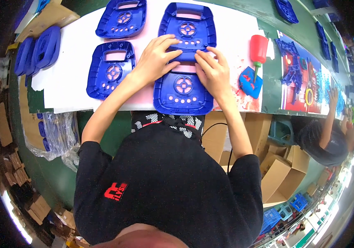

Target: The person assembles blue plastic electronic housings by applying adhesive from a bottle and attaching small electronic components by hand.

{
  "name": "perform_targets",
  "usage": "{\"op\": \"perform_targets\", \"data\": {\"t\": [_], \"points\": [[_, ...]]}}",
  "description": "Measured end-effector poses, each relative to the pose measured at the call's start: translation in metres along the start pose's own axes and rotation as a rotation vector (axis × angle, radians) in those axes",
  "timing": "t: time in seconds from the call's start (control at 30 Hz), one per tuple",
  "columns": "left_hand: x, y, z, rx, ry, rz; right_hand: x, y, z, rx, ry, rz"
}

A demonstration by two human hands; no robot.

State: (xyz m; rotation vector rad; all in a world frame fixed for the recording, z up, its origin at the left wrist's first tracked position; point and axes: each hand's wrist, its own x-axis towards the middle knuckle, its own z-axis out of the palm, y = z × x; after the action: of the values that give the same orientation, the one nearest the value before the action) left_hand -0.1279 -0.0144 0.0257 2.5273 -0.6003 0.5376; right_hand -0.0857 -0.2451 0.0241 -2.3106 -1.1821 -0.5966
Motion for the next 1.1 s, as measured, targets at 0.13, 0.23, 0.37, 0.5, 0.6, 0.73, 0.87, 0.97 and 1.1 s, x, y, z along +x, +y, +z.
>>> {"op": "perform_targets", "data": {"t": [0.13, 0.23, 0.37, 0.5, 0.6, 0.73, 0.87, 0.97, 1.1], "points": [[-0.001, 0.001, -0.002, -0.032, 0.000, -0.044, 0.003, -0.005, 0.000, 0.018, 0.001, 0.044], [0.001, 0.003, 0.004, -0.002, 0.063, 0.023, -0.002, -0.004, -0.001, 0.067, 0.028, 0.092], [-0.003, 0.002, 0.008, 0.001, 0.101, -0.002, 0.000, -0.002, -0.001, 0.047, 0.018, 0.084], [-0.005, 0.005, 0.007, 0.079, 0.083, -0.023, 0.001, -0.005, -0.002, 0.033, -0.008, 0.096], [-0.004, 0.001, 0.008, 0.105, 0.056, 0.050, 0.002, -0.007, -0.001, 0.047, -0.020, 0.157], [-0.008, 0.002, 0.012, 0.175, -0.012, 0.103, 0.002, -0.004, 0.000, 0.063, -0.051, 0.131], [-0.008, 0.004, 0.011, 0.070, 0.018, 0.039, 0.002, -0.005, -0.002, 0.061, -0.059, 0.138], [-0.011, 0.006, 0.007, 0.030, 0.043, -0.010, 0.003, -0.007, -0.003, 0.068, -0.062, 0.193], [-0.009, 0.000, 0.006, -0.007, 0.001, 0.011, 0.003, -0.002, -0.001, 0.097, -0.077, 0.191]]}}
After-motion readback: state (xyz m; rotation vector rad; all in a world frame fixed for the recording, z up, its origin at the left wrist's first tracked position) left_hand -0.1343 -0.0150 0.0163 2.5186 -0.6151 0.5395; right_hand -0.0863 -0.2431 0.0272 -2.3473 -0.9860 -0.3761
